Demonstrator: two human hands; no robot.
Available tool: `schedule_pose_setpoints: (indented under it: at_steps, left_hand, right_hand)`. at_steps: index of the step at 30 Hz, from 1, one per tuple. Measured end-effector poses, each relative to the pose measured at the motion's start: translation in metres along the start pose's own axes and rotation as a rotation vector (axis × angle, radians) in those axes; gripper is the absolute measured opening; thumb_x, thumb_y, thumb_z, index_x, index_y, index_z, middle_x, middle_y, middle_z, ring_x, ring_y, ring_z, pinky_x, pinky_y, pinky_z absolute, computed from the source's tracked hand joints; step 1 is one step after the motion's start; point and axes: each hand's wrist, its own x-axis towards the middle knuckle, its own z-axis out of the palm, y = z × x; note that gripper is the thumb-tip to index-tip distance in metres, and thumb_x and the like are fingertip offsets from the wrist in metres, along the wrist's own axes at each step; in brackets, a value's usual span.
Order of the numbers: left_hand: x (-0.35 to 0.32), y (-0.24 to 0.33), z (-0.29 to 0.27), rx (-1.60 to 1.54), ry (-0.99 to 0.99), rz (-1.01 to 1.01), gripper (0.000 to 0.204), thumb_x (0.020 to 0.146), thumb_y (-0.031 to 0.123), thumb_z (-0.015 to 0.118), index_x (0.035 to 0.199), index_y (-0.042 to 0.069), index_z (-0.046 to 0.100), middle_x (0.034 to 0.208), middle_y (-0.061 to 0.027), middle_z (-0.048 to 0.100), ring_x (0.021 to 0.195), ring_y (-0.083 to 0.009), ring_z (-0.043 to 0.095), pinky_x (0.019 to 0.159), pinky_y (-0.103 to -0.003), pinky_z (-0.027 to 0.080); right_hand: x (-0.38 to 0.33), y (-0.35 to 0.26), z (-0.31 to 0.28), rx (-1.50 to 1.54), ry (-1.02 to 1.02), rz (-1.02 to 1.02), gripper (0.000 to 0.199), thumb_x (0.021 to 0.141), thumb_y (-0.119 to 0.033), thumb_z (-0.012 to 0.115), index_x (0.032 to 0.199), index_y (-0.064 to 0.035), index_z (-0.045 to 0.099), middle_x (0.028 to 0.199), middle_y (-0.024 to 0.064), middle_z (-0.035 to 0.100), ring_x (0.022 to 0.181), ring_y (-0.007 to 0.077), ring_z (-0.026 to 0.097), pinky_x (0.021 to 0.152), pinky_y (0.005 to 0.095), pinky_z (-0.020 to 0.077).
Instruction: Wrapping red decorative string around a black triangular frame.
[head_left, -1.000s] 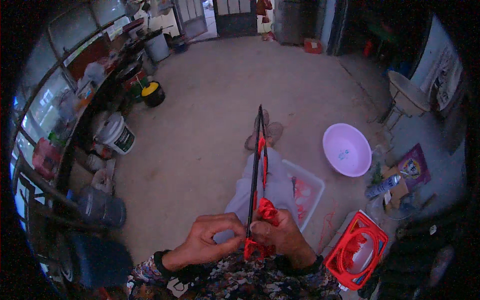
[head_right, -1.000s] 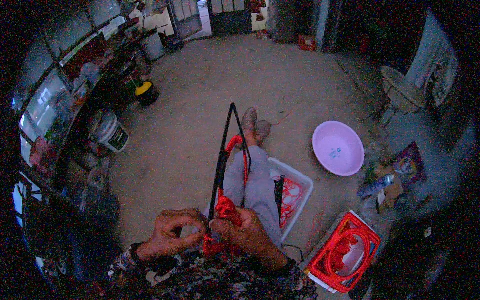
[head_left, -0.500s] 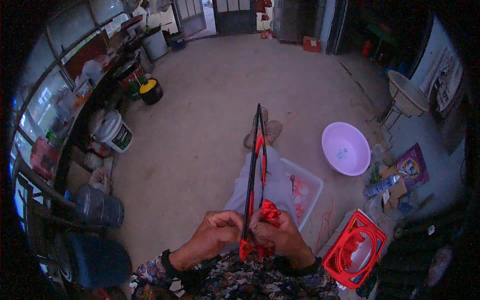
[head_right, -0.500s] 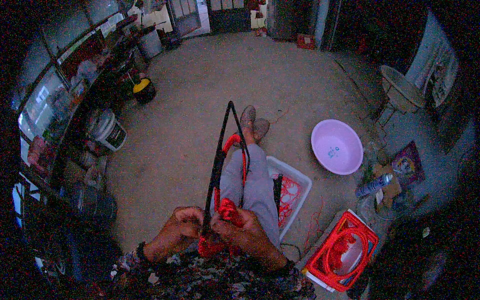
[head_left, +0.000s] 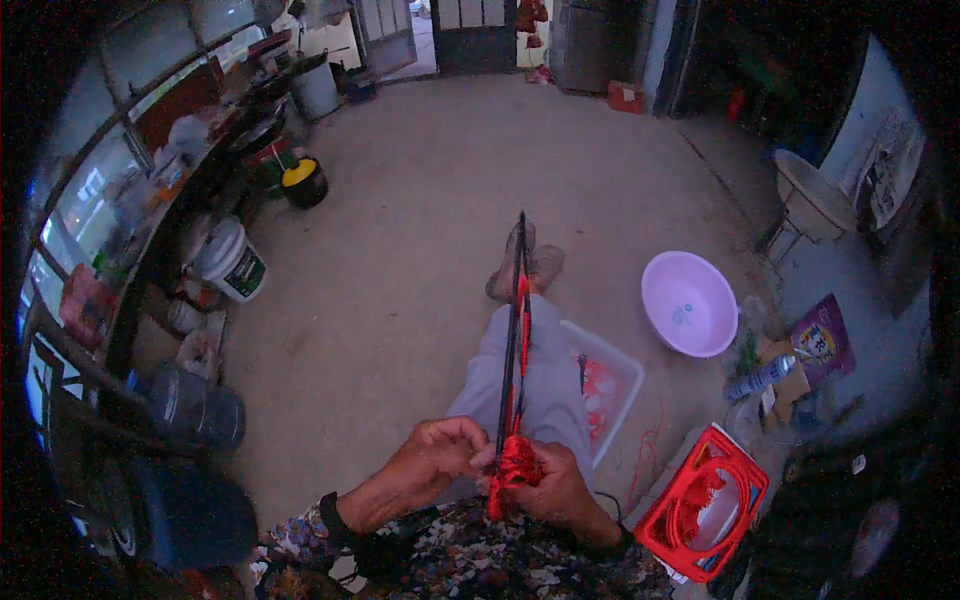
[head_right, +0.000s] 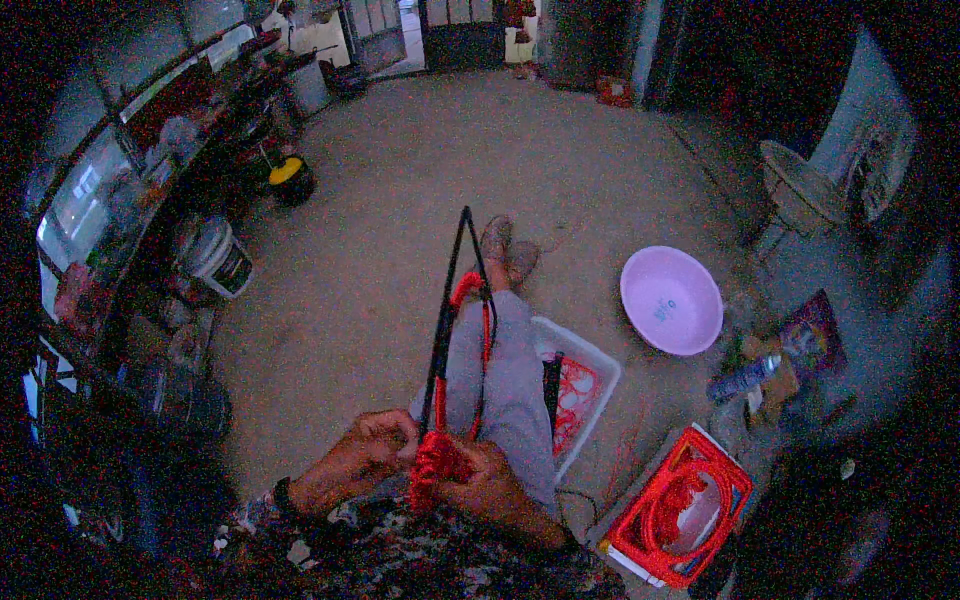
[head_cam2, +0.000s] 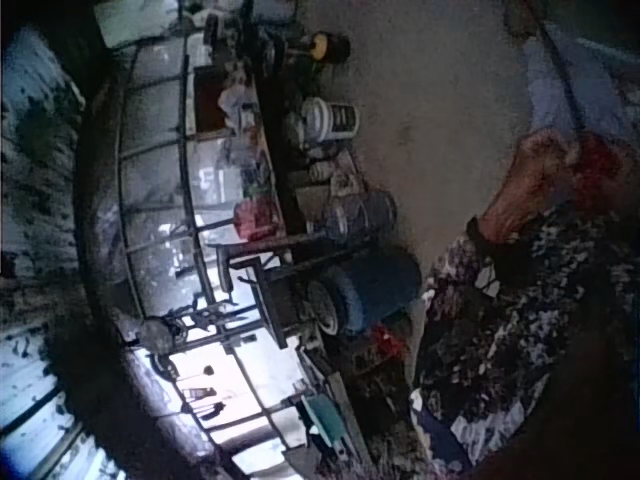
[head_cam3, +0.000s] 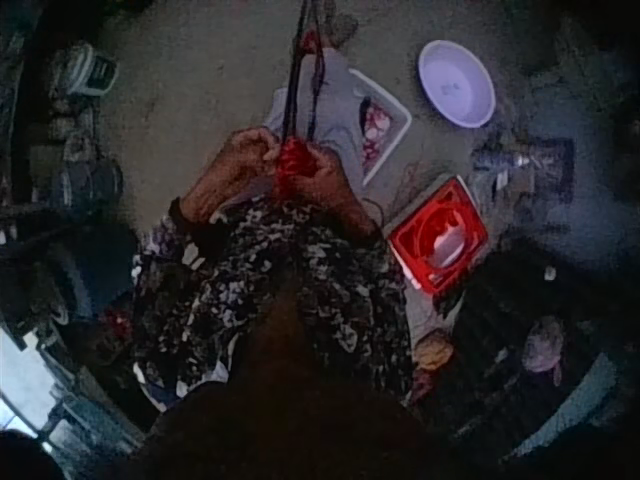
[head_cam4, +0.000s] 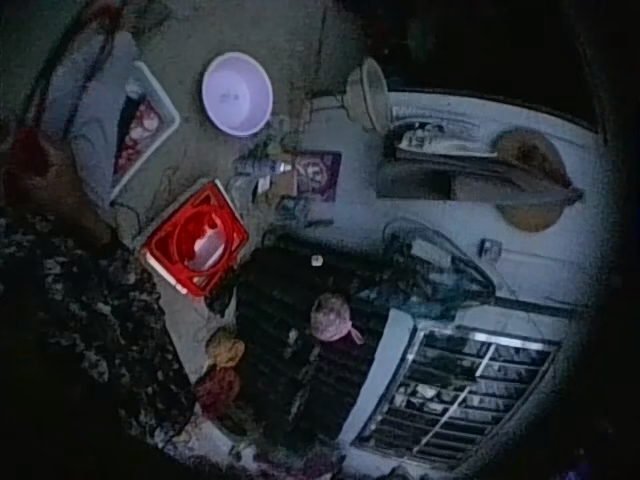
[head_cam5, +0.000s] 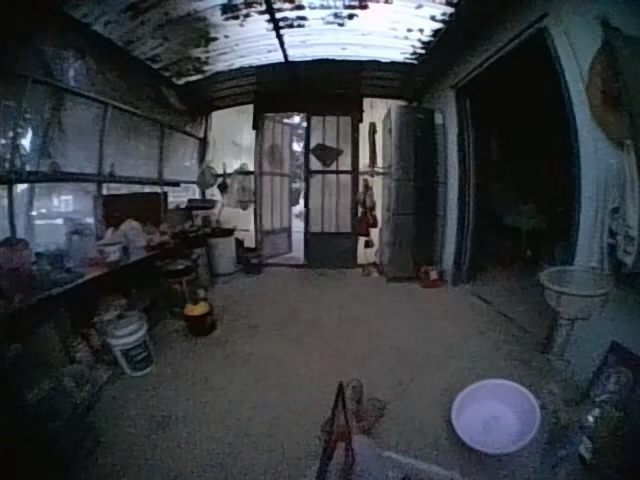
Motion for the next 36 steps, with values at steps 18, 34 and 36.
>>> schedule_pose_setpoints:
  at_steps: [18, 34, 36]
  left_hand:
    - [-0.022, 0.046, 0.045, 1.043, -0.042, 0.564, 0.008, 0.074, -0.001, 0.060, 0.081, 0.000, 0.057, 0.076, -0.0082, 0.061, 0.073, -0.0154, 0.060, 0.068, -0.026, 0.046]
    - [-0.026, 0.050, 0.032, 1.040, -0.060, 0.448, 0.010, 0.074, 0.003, 0.062, 0.084, 0.001, 0.060, 0.076, -0.0067, 0.062, 0.073, -0.0122, 0.059, 0.069, -0.027, 0.047]
    - [-0.026, 0.059, 0.026, 0.945, -0.071, 0.360, 0.010, 0.074, 0.003, 0.063, 0.084, 0.001, 0.060, 0.077, -0.0053, 0.063, 0.073, -0.0105, 0.058, 0.070, -0.026, 0.046]
  right_hand:
    - [0.004, -0.044, 0.007, 0.348, 0.144, 0.136, 0.011, 0.080, -0.012, 0.056, 0.084, -0.0053, 0.048, 0.055, -0.0027, 0.039, 0.044, 0.0048, 0.036, 0.040, 0.0197, 0.0275]
    - [0.008, -0.030, 0.007, 0.314, 0.066, 0.117, 0.019, 0.085, -0.025, 0.056, 0.090, -0.0073, 0.051, 0.066, -0.0032, 0.050, 0.055, 0.0060, 0.047, 0.049, 0.0212, 0.0380]
    - [0.012, -0.036, 0.013, 0.299, 0.101, 0.158, 0.020, 0.085, -0.026, 0.056, 0.090, -0.0070, 0.051, 0.064, -0.0026, 0.051, 0.054, 0.0068, 0.047, 0.047, 0.0216, 0.0377]
